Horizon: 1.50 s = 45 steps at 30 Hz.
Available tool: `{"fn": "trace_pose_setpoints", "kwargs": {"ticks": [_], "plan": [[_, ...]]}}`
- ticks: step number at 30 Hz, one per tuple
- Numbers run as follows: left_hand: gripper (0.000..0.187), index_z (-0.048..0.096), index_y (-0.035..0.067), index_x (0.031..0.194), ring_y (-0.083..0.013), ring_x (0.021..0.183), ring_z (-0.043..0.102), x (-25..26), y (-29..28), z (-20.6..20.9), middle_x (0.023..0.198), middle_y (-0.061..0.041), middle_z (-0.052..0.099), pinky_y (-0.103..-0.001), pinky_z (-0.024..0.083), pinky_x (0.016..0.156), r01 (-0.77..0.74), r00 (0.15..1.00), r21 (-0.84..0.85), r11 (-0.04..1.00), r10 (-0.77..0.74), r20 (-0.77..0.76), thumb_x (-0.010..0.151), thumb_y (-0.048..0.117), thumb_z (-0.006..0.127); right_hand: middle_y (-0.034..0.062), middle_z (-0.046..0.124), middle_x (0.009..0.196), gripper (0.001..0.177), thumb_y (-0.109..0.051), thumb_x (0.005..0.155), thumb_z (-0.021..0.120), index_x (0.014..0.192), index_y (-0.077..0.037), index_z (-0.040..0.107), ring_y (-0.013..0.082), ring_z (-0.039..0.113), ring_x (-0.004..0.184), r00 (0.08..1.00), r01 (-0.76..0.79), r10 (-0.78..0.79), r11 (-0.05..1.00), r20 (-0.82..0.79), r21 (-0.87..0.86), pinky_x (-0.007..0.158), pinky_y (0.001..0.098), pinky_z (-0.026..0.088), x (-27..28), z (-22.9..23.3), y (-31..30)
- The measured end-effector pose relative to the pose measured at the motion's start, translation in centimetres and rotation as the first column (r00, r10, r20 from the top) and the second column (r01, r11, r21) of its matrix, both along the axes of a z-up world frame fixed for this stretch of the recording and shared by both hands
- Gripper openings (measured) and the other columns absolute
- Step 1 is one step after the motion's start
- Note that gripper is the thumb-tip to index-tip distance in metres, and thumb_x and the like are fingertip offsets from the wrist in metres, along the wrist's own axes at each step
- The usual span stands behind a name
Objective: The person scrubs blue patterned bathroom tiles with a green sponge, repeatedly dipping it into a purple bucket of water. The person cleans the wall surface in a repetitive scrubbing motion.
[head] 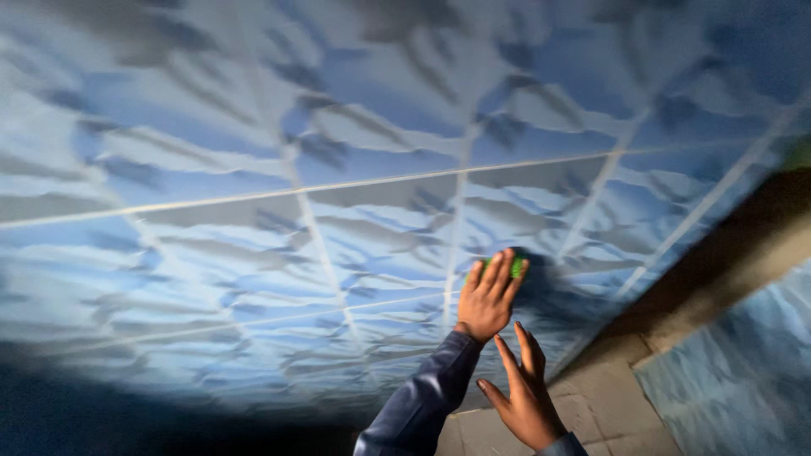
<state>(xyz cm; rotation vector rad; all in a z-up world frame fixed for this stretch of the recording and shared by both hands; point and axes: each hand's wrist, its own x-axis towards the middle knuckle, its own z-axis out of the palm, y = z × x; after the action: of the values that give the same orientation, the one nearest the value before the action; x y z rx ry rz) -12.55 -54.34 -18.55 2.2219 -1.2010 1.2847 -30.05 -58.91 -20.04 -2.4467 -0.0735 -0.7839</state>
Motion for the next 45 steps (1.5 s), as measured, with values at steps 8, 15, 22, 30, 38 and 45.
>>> {"fn": "trace_pose_setpoints", "kwargs": {"ticks": [8,15,22,30,38,45], "plan": [[0.069,0.065,0.004,0.137,-0.0389,0.146,0.045,-5.6,-5.9,-5.2,0.152,-0.022,0.052,-0.044,0.038,0.120,0.642,0.435,-0.296,0.708,-0.654,-0.619,0.070,-0.005,0.051,0.0184,0.056,0.142,0.055,-0.031,0.095,0.063,0.143,-0.004,0.054,0.0342,0.067,0.113,0.975,0.214,-0.009,0.294,-0.221,0.932,0.095,0.0459,0.055,-6.3,-12.1,-9.8],[0.050,0.061,0.005,0.139,-0.0273,0.111,0.066,-11.5,3.3,-7.2,0.125,-0.014,0.068,-0.038,0.055,0.098,-0.481,-0.651,-0.753,0.449,-0.758,-0.036,0.092,0.008,0.045,0.0151,0.069,0.115,0.047,-0.038,0.096,0.053,0.131,-0.007,0.059,0.0322,0.069,0.097,0.994,0.094,0.073,-0.238,-0.078,0.967,0.082,0.0481,0.060,-7.5,-17.1,-6.1],[0.060,0.041,0.015,0.155,-0.0268,0.127,0.058,-10.6,12.3,0.0,0.144,-0.013,0.057,-0.040,0.047,0.109,-0.398,-0.620,-0.815,0.420,-0.778,-0.099,0.097,0.013,0.055,0.0057,0.067,0.109,0.027,-0.012,0.093,0.068,0.117,-0.002,0.060,0.0143,0.060,0.101,0.999,-0.020,0.050,0.169,0.012,0.985,0.085,0.0307,0.048,-2.4,-4.8,3.8],[0.061,0.043,0.003,0.152,-0.0204,0.129,0.057,-12.8,17.7,2.7,0.142,-0.012,0.060,-0.034,0.045,0.109,-0.376,-0.175,-0.884,0.279,-0.958,-0.227,0.095,0.008,0.066,0.0039,0.061,0.105,0.025,-0.009,0.093,0.074,0.109,-0.004,0.055,0.0124,0.055,0.098,0.979,-0.177,-0.062,0.195,0.192,0.965,0.086,0.0288,0.044,2.3,1.0,11.4],[0.038,0.064,-0.003,0.130,-0.0175,0.100,0.070,-12.1,24.4,2.5,0.113,-0.011,0.075,-0.033,0.056,0.090,-0.466,0.013,-0.791,0.396,-0.891,-0.454,0.094,0.010,0.068,0.0078,0.061,0.125,0.046,-0.022,0.097,0.063,0.137,-0.002,0.051,0.0137,0.057,0.113,0.986,-0.148,0.015,0.543,0.166,0.827,0.095,0.0291,0.045,3.2,-0.5,13.6],[0.048,0.065,0.001,0.133,-0.0220,0.116,0.066,-10.6,27.4,-2.8,0.123,-0.012,0.073,-0.036,0.050,0.103,-0.479,0.026,-0.864,0.154,-0.982,-0.189,0.087,0.012,0.073,0.0190,0.072,0.115,0.028,-0.017,0.097,0.064,0.122,-0.007,0.068,0.0307,0.068,0.104,0.935,-0.188,0.094,0.949,0.341,0.254,0.092,0.0433,0.052,7.1,-10.4,16.1]]}}
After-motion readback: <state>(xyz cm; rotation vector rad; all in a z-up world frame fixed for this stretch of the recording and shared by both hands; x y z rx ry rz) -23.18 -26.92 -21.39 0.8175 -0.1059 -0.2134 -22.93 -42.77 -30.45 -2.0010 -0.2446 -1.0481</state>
